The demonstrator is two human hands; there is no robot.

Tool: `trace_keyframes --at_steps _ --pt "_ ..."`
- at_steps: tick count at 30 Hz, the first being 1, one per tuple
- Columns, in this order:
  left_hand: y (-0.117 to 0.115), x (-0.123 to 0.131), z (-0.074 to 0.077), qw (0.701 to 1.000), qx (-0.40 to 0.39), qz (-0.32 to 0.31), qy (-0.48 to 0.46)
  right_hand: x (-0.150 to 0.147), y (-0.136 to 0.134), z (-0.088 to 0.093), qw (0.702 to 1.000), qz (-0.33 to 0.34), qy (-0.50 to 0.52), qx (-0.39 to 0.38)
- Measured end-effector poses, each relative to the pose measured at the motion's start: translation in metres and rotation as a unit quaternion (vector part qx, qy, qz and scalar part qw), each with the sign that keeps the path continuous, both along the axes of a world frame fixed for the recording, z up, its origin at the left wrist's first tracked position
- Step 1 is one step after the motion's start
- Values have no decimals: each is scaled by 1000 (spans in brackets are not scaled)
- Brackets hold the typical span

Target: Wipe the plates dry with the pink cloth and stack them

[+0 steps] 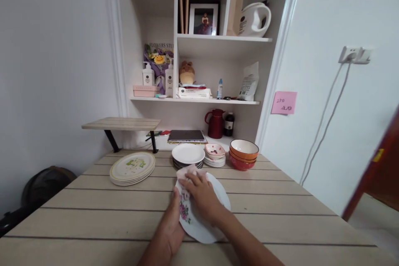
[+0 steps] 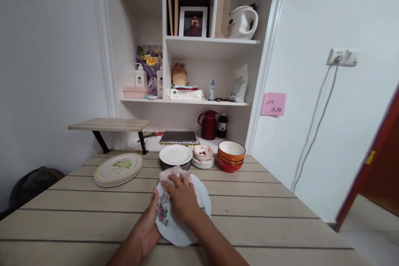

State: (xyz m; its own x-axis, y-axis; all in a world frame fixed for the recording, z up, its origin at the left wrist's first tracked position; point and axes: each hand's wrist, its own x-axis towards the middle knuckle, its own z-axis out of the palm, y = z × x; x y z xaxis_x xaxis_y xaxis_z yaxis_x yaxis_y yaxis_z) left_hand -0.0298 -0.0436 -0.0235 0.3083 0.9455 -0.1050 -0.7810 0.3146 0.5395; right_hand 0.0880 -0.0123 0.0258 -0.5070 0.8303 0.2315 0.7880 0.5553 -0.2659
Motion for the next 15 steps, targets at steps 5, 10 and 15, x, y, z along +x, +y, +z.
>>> trace_keyframes --at_steps 5,10,15 --pt "1 0 -1 1000 -26 -10 14 44 -1 -13 995 -79 -60 27" --pt "-2 -1 7 999 -42 -32 4 63 -52 -44 993 -56 -104 -5" --pt "-6 -2 12 998 -25 -64 5 18 -55 -42 997 68 -40 -11"
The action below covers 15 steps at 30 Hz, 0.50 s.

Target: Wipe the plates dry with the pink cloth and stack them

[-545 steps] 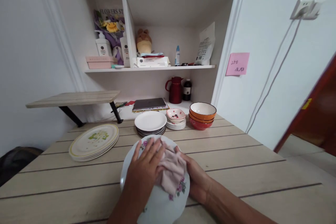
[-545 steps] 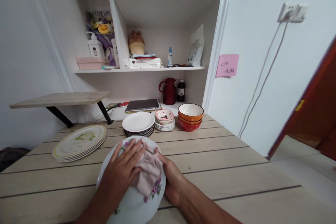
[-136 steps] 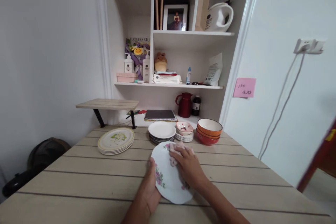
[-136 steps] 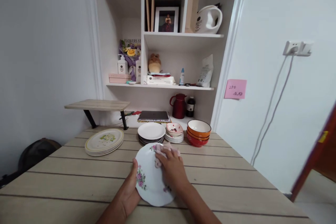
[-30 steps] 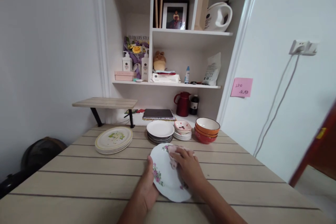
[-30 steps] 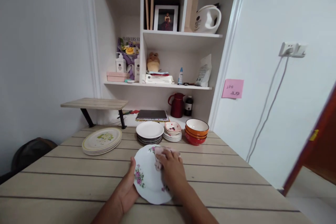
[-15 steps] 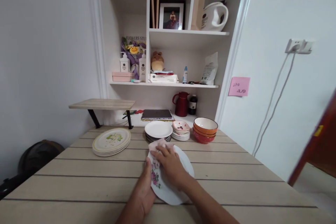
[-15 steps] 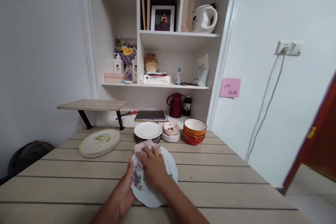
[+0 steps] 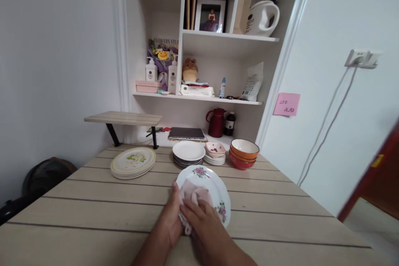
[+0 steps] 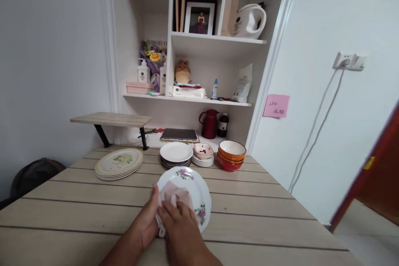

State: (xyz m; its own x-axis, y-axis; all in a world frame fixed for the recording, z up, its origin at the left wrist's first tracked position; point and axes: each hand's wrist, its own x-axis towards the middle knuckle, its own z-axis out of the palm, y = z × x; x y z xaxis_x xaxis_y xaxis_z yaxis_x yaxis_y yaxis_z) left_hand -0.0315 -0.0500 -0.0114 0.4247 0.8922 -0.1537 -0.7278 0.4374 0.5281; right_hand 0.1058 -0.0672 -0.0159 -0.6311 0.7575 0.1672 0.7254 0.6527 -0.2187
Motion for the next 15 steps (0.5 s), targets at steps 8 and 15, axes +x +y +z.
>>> trace_keyframes --at_steps 8,15 --pt "7 1 -12 999 17 38 -16 7 52 45 993 -113 -28 28" --pt "4 1 -4 1000 -19 25 -2 42 -13 0 986 -144 -79 19"
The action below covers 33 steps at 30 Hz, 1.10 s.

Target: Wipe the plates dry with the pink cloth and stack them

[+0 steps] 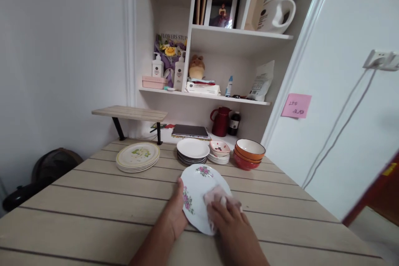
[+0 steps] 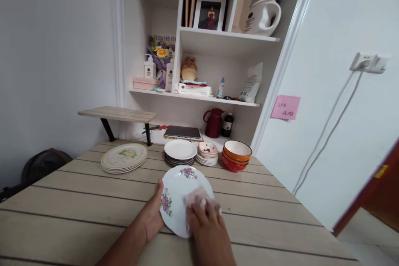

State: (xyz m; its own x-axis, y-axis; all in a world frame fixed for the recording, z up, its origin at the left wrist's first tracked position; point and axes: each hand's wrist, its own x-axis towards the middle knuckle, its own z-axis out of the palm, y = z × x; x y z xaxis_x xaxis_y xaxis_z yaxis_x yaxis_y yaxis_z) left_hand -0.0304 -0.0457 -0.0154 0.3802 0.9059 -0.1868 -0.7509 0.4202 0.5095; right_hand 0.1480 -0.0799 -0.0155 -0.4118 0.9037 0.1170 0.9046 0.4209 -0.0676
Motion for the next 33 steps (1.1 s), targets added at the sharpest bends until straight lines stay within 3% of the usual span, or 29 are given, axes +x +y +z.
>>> trace_keyframes --at_steps 3,6,9,12,14,17,20,22,24,28,30,33 --pt "-2 0 4 1000 -1 -5 11 -22 -9 -3 994 94 57 -16" --pt "-4 -1 4 1000 3 -1 20 -47 13 17 981 154 122 -6" --pt "-5 -1 4 1000 22 2 -4 -51 46 42 981 140 131 1" --pt "-3 1 4 999 31 17 -10 -33 64 49 993 67 95 21" --pt "-2 2 3 999 27 24 -6 -16 59 39 997 24 65 35" --pt "0 1 1 1000 8 10 -9 3 31 9 998 24 28 54" --pt "1 1 -1 1000 -2 -19 -1 -1 2 -15 994 79 20 68" --pt "1 0 -1 1000 -5 -16 22 -16 -6 -16 986 146 46 68" --pt "0 0 -1 999 -6 6 44 -35 0 -3 972 203 104 53" --pt "-3 0 3 999 24 36 12 -59 38 36 951 226 211 8" --pt "-3 0 4 999 23 39 -4 -57 59 48 958 192 211 9" --pt "-1 0 3 999 8 42 1 -35 76 48 981 104 162 20"
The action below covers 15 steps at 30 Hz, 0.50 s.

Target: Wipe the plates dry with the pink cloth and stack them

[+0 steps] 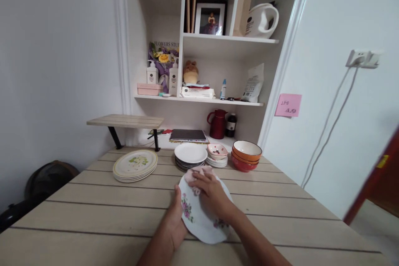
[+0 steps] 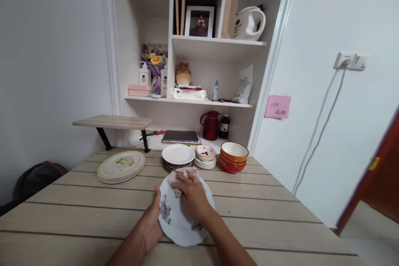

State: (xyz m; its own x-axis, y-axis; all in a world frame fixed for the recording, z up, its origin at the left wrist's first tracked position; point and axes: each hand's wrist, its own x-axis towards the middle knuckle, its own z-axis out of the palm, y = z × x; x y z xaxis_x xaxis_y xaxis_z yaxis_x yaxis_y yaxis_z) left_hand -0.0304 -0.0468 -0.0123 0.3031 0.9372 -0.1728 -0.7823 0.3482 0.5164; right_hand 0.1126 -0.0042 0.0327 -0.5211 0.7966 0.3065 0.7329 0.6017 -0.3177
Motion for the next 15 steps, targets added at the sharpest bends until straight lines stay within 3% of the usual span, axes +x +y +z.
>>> trace_keyframes --at_steps 3,7,11,15 --pt "3 0 -6 1000 1 -14 -8 29 -12 -16 996 -66 -63 4" --pt "6 2 -13 999 20 -31 -39 44 -57 -41 990 -78 -119 -5" --pt "5 1 -12 998 24 -54 -30 14 -81 -47 992 -9 -122 -36" --pt "2 -1 -8 999 3 -39 -11 -27 -52 -23 998 -7 -67 -15"
